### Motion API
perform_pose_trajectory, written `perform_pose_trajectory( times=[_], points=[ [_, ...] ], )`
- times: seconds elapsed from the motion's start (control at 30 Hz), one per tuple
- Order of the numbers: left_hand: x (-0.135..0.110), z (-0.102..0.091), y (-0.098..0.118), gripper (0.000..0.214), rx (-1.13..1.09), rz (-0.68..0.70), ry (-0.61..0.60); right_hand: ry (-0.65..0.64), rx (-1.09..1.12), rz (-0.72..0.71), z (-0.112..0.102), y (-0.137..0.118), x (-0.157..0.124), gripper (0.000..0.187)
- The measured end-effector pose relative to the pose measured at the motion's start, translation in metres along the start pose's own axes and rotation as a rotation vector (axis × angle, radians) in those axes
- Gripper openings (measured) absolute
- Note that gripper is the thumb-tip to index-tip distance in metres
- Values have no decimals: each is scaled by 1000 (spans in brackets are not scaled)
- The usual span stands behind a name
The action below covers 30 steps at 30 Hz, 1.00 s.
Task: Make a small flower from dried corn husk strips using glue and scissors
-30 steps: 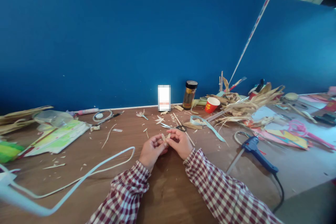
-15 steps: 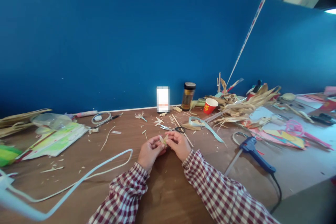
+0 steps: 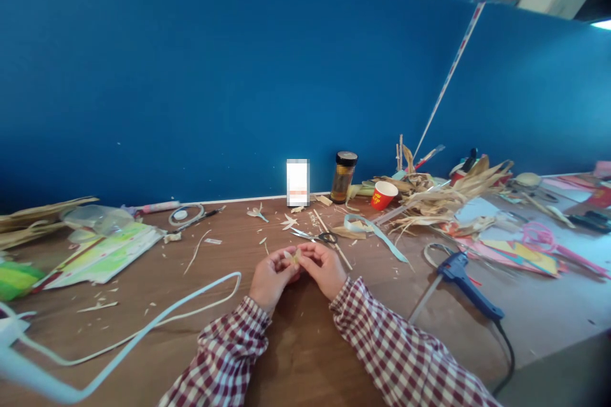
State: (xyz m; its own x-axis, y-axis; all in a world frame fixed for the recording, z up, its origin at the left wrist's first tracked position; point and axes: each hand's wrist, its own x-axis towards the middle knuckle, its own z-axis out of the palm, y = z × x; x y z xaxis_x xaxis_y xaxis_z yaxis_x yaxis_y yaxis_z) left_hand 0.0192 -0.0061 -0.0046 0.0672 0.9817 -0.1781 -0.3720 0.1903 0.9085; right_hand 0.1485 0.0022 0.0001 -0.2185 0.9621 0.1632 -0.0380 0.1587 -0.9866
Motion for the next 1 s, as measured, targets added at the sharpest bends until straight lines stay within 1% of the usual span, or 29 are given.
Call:
perform_pose_trajectory(
  times=[0.07, 0.23, 0.5, 0.63, 0.7, 0.8, 0.93, 1.0],
  points=[
    [0, 0, 0, 53, -16, -20, -13, 32, -8, -4, -1, 2, 1, 27],
    [-1, -1, -1, 48, -51, -69, -34, 105, -11, 105, -5, 7, 3, 27],
    [1, 0, -1, 40, -42, -99, 21, 111, -8, 126, -4, 4, 2, 26],
    [-1, 1, 2, 31, -44, -101, 53, 132, -17, 124, -4, 6, 3, 25],
    [-2, 2, 3, 25, -50, -92, 71, 119, -33, 122, -4, 6, 2, 24],
    [-1, 1, 3, 19, -38, -78, 118, 118, -104, 65, -3, 5, 1, 24],
    [0, -1, 2, 21, 3, -36, 150, 268, -273, -124, -2, -1, -3, 14],
    [0, -2, 2, 24, 41, -20, 144, 260, -363, -178, -1, -3, -5, 11]
  ],
)
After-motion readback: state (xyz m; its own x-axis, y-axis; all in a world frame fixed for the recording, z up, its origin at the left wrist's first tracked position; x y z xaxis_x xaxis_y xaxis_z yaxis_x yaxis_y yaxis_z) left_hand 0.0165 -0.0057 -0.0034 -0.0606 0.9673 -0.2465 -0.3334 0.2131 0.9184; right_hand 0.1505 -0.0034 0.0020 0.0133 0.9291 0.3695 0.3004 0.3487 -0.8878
